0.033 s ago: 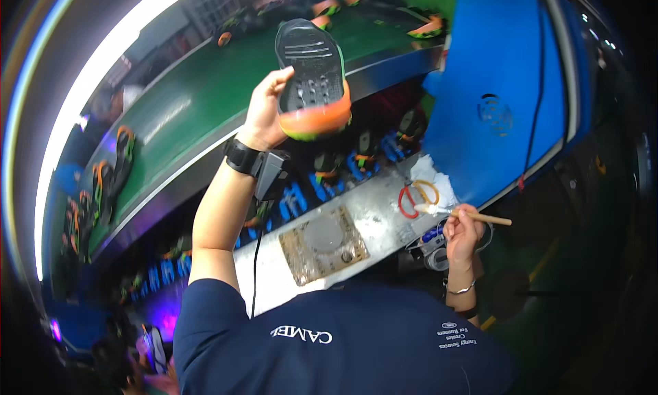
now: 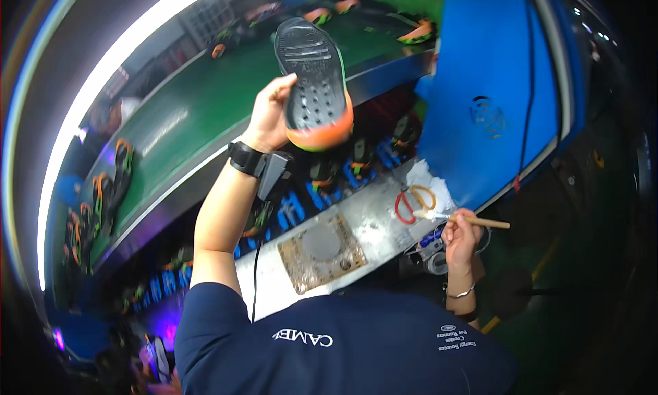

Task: The recorder applies a substance to the edges of shoe soles using a brush and places the shoes on a conveyor belt.

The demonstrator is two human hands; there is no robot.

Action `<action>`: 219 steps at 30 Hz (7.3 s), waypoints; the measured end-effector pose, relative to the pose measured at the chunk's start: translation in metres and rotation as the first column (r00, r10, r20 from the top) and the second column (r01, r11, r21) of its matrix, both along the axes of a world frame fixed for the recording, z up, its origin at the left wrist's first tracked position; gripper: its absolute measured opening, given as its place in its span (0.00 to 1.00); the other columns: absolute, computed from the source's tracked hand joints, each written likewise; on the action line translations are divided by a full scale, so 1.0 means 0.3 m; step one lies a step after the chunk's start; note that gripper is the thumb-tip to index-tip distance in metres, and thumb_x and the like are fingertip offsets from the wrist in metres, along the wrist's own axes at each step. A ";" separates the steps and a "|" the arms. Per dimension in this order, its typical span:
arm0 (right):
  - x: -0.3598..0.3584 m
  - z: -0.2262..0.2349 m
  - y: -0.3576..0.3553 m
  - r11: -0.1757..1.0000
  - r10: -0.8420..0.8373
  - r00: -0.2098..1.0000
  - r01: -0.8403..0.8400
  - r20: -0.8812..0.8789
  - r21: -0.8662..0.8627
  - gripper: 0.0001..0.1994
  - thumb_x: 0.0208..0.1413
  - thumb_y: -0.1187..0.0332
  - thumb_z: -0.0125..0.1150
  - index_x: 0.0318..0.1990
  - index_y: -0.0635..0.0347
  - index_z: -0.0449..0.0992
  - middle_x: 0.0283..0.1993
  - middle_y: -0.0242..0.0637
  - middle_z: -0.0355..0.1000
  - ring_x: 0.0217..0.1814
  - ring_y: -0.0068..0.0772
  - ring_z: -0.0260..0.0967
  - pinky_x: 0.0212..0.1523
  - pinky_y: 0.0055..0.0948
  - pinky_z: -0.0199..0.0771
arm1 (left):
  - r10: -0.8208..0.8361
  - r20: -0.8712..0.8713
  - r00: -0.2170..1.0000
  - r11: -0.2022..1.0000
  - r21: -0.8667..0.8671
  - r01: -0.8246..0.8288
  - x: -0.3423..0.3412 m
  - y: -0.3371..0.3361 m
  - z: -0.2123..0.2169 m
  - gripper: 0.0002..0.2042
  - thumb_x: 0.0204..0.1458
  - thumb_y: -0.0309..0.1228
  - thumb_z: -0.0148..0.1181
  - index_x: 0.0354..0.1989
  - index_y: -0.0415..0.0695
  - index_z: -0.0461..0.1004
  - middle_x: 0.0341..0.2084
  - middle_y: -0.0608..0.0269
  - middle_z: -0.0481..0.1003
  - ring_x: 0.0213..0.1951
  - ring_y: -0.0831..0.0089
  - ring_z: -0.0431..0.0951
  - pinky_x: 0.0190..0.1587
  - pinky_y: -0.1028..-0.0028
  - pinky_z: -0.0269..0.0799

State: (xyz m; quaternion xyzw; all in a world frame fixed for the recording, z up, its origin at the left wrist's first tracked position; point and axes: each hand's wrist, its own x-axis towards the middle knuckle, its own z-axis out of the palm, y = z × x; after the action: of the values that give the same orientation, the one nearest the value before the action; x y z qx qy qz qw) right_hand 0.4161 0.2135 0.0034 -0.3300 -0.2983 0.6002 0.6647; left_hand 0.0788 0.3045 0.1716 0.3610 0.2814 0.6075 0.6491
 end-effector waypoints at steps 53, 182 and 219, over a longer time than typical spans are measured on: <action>-0.224 0.089 0.091 0.978 0.205 0.978 -0.203 -0.049 0.049 0.04 0.48 0.72 0.48 0.31 0.63 0.65 0.19 0.35 0.62 0.13 0.18 0.53 0.13 0.17 0.51 | 0.081 -0.972 0.220 0.963 0.019 -0.270 -0.443 0.110 0.226 0.12 0.47 0.37 0.52 0.31 0.38 0.69 0.21 0.63 0.71 0.20 0.76 0.73 0.18 0.80 0.70; -0.281 0.046 0.070 0.980 0.188 0.979 -0.193 0.082 0.055 0.07 0.50 0.69 0.45 0.33 0.62 0.64 0.20 0.33 0.61 0.12 0.16 0.50 0.11 0.13 0.50 | -0.170 -0.616 -0.769 0.702 0.472 -0.533 -1.355 -0.351 0.198 0.15 0.36 0.36 0.53 0.24 0.34 0.73 0.23 0.42 0.72 0.29 0.54 0.74 0.32 0.63 0.67; -0.272 0.041 -0.057 1.000 0.000 0.995 0.001 0.098 -0.012 0.06 0.50 0.68 0.47 0.31 0.61 0.65 0.20 0.32 0.61 0.13 0.17 0.52 0.11 0.14 0.49 | -0.414 -0.622 -0.665 0.856 -0.018 -0.516 -1.141 -0.082 0.171 0.30 0.36 0.49 0.60 0.48 0.47 0.65 0.45 0.58 0.67 0.48 0.62 0.65 0.48 0.67 0.58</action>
State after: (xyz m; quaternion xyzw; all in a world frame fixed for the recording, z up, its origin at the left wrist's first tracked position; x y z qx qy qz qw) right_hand 0.3346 0.1963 0.0157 -0.3632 -0.3268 0.5850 0.6474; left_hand -0.2636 0.2798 0.2228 0.4789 0.8642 -0.1541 -0.0047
